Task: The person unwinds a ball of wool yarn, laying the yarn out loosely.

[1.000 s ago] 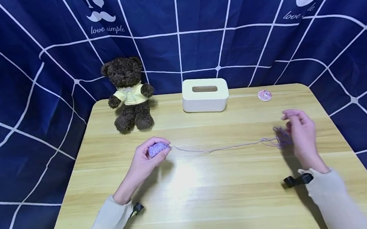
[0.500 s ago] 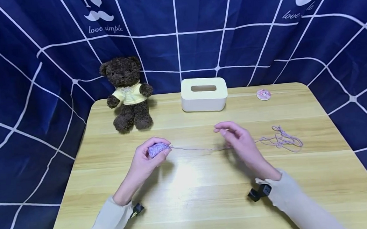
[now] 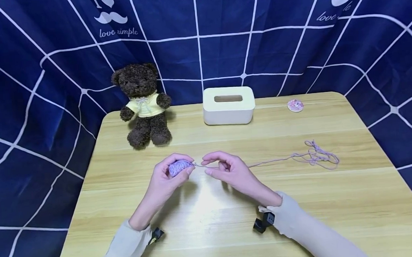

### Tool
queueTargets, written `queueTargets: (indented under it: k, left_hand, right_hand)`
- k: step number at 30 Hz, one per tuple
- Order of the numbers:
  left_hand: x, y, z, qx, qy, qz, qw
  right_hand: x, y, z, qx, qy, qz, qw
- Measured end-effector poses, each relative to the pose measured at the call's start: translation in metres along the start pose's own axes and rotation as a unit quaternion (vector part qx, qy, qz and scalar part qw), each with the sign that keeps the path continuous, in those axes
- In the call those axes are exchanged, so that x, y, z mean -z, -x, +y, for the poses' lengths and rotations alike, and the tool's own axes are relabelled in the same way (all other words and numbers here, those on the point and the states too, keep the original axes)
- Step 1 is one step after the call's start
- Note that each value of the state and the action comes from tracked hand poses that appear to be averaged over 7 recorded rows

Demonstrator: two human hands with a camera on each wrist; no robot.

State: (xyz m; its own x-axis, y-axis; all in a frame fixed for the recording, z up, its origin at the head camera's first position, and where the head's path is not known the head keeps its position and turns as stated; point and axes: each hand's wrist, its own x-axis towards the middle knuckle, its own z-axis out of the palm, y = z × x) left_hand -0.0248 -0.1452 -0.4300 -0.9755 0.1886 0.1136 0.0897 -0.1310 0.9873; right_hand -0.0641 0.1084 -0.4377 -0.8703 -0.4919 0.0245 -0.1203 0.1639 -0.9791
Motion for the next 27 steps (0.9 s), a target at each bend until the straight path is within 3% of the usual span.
queueTargets:
  k: [9, 20, 23, 27]
  left_hand:
    - [0.001, 0.001, -0.004, -0.001, -0.010, 0.004, 0.9999]
    - [0.002, 0.007, -0.006, -0.006, 0.014, -0.004, 0.9999]
    - [0.000, 0.008, -0.008, -0.011, 0.010, 0.016, 0.9998]
    - [-0.001, 0.006, -0.010, -0.019, 0.014, 0.071, 0.9972]
  right_hand:
    - [0.000, 0.001, -0.004, -0.015, 0.003, -0.015, 0.9998]
    - [0.035, 0.021, -0.023, 0.052, 0.031, 0.080, 0.9950]
    - [0.043, 0.024, -0.024, 0.048, 0.050, 0.085, 0.9940]
    - [0.049, 0.031, -0.021, 0.035, 0.069, 0.088, 0.9932]
